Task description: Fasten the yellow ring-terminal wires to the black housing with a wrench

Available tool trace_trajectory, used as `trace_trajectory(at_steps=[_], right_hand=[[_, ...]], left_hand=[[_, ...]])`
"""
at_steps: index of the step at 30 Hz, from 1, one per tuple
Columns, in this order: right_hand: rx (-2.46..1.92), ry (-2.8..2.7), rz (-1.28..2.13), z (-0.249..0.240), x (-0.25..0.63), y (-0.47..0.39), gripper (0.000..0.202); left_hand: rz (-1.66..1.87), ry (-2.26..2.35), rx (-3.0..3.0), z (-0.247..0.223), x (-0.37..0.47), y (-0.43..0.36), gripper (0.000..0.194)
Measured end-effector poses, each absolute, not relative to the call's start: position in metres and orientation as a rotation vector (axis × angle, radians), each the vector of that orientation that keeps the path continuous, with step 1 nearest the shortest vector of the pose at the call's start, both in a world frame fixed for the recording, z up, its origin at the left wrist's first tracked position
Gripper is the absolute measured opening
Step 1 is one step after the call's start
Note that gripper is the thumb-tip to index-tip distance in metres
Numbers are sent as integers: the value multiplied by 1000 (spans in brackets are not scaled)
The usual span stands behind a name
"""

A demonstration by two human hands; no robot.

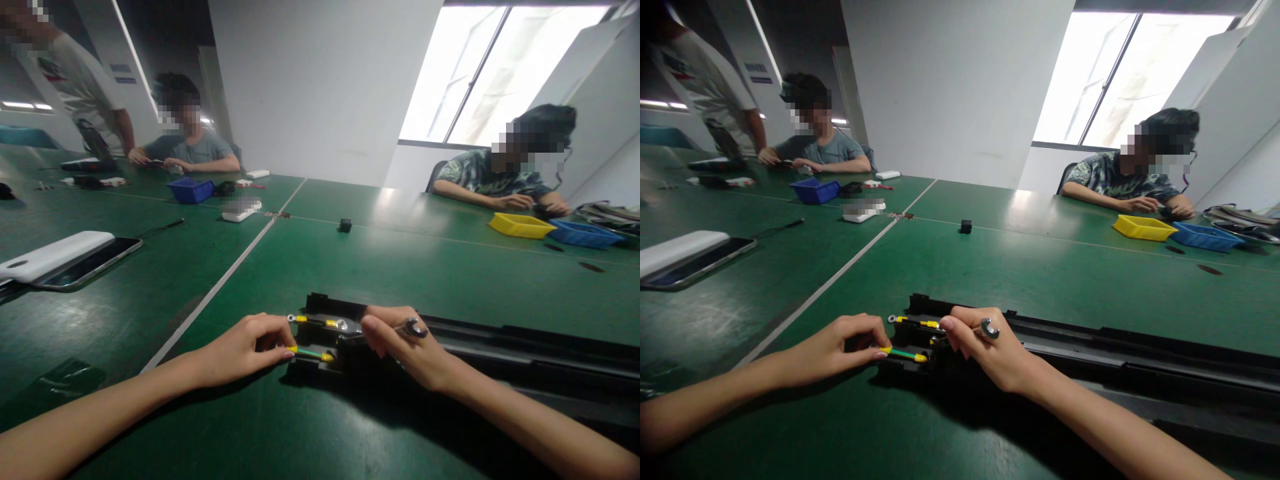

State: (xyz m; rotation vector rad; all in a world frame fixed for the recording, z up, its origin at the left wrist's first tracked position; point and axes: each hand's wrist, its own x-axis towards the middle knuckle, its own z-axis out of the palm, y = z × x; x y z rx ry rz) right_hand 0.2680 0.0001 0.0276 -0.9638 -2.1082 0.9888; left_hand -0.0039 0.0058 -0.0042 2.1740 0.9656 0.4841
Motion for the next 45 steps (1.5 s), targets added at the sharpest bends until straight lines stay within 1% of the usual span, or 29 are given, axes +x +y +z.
trace_trajectory(at_steps=[9,17,26,45], right_hand=[[-1055,-2096,1071,27,267,-2,53],[-1023,-2128,1121,29,268,-2,52],[-1011,-2100,1086,30,267,-2,56],[-1011,-2186,1113,31,266,-2,51]], left_hand=[[488,960,2179,-5,-5,5,10],[487,957,2179,-4,-4,7,11],[481,961,2171,-3,-4,5,11],[482,968,2180,-3,-4,5,10]])
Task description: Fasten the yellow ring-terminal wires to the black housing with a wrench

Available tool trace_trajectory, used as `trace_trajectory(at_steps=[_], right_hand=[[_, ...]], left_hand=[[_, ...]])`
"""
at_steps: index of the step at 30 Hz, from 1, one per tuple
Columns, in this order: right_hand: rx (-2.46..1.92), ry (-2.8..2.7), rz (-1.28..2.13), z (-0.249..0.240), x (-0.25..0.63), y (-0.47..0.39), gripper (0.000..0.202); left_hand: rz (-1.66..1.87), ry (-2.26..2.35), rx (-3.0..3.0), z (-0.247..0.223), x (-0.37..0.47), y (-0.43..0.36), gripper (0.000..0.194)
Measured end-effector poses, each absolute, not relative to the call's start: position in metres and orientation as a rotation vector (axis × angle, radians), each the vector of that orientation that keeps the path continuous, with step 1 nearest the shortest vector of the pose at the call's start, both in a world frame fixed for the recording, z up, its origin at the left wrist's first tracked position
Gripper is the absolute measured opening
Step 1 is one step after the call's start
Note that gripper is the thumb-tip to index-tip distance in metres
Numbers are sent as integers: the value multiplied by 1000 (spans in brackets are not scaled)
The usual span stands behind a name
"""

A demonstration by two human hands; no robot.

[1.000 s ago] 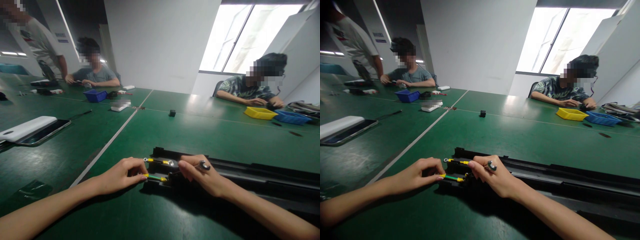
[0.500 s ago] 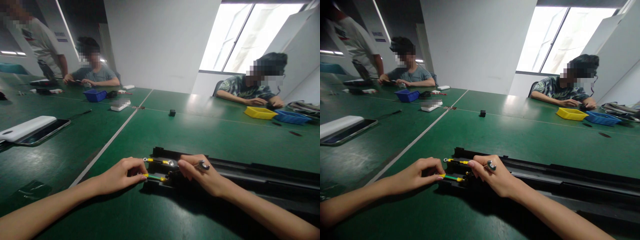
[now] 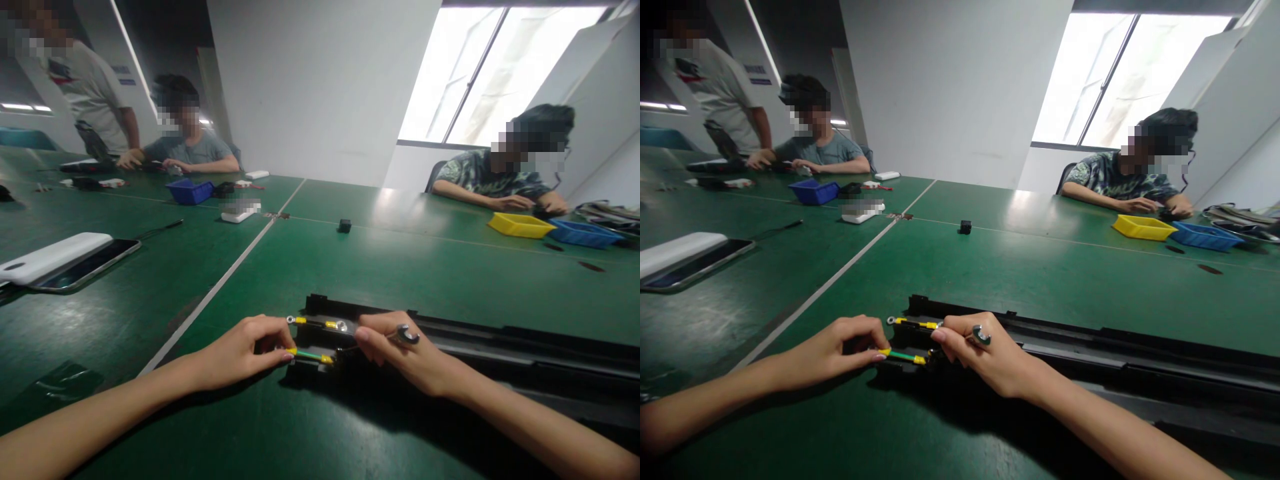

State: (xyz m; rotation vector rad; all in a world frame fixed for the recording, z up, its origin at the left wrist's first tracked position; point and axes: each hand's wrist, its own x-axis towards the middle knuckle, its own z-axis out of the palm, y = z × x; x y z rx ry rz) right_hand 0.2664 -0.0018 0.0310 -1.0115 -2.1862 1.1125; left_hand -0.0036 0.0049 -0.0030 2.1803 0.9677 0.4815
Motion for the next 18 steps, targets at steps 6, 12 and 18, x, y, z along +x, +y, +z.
trace_trajectory(at_steps=[6,12,18], right_hand=[[-985,-2207,1094,31,267,-1,50],[-929,-2209,1091,31,267,-2,50],[-988,-2098,994,30,267,-1,57]], left_hand=[[489,970,2181,-4,-4,5,10],[494,961,2191,-4,-4,5,10],[481,965,2195,-5,-4,6,12]])
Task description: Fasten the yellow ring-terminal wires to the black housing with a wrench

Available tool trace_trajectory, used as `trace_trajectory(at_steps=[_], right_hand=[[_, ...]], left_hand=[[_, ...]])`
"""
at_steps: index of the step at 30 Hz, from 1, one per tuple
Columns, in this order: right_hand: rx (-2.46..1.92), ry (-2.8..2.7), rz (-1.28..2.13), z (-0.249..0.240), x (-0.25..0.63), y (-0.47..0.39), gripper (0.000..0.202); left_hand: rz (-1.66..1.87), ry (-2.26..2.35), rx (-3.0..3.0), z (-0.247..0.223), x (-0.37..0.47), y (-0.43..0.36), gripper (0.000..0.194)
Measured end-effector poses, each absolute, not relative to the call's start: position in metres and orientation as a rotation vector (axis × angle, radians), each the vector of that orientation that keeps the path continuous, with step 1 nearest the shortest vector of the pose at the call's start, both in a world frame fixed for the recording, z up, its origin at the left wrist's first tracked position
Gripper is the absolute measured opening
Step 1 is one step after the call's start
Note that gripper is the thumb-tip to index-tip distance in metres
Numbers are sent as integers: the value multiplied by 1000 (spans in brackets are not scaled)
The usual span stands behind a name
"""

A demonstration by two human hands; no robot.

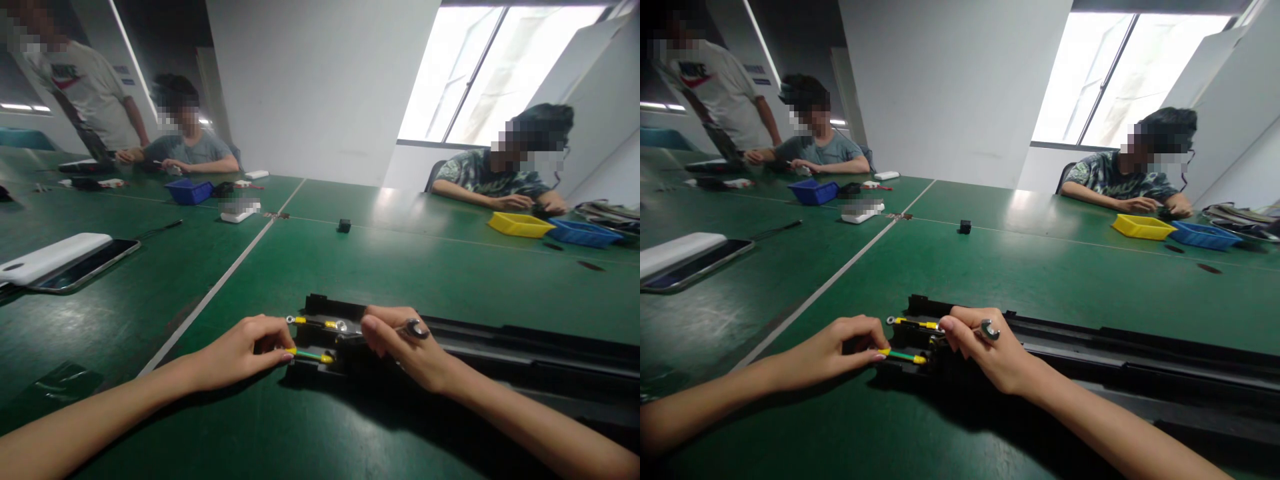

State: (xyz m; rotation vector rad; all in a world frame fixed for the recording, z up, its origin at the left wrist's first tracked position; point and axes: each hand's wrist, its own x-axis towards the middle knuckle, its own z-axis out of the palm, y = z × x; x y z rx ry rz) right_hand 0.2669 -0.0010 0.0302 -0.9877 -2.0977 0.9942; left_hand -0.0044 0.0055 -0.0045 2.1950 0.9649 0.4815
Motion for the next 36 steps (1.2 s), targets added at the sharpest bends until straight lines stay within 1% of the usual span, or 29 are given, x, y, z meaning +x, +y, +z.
trace_trajectory(at_steps=[15,29,36], right_hand=[[-1034,-2108,1120,29,266,-2,52],[-1015,-2180,1095,30,266,-2,53],[-990,-2209,1082,29,266,-1,49]], left_hand=[[482,953,2174,-3,-5,5,10],[480,952,2159,-4,-4,5,9],[486,957,2161,-3,-4,5,8]])
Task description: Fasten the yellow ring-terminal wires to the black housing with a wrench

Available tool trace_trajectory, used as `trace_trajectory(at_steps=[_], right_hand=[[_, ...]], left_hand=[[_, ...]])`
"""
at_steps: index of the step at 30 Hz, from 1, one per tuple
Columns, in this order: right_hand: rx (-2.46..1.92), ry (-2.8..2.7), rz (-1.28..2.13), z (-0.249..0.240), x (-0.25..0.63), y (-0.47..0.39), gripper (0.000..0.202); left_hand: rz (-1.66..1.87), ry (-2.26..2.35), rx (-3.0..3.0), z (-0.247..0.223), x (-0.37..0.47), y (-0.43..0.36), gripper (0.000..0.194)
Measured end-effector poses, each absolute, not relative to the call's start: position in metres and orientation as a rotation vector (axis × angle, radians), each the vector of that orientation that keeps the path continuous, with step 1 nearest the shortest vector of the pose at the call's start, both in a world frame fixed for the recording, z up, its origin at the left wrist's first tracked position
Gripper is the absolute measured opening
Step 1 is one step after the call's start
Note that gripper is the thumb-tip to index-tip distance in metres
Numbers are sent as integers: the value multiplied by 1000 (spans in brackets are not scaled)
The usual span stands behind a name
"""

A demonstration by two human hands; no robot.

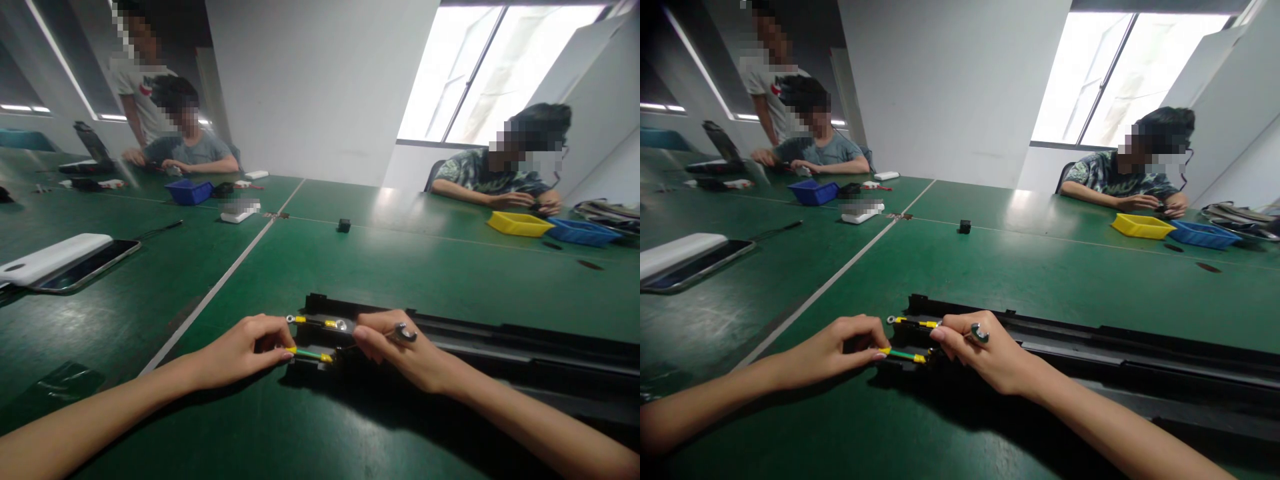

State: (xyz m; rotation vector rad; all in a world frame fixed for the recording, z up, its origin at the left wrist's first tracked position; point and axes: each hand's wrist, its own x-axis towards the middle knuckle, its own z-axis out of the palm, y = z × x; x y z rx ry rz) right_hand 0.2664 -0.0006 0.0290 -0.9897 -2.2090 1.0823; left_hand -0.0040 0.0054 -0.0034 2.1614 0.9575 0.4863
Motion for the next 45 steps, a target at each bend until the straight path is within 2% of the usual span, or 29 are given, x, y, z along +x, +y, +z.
trace_trajectory(at_steps=[14,22,45], right_hand=[[-897,-2205,1088,30,268,-1,48],[-1014,-2102,1073,26,267,0,51],[-980,-2233,1047,30,267,-1,50]], left_hand=[[486,953,2170,-4,-4,6,11],[477,969,2177,-5,-5,6,11],[490,959,2174,-4,-4,5,10]])
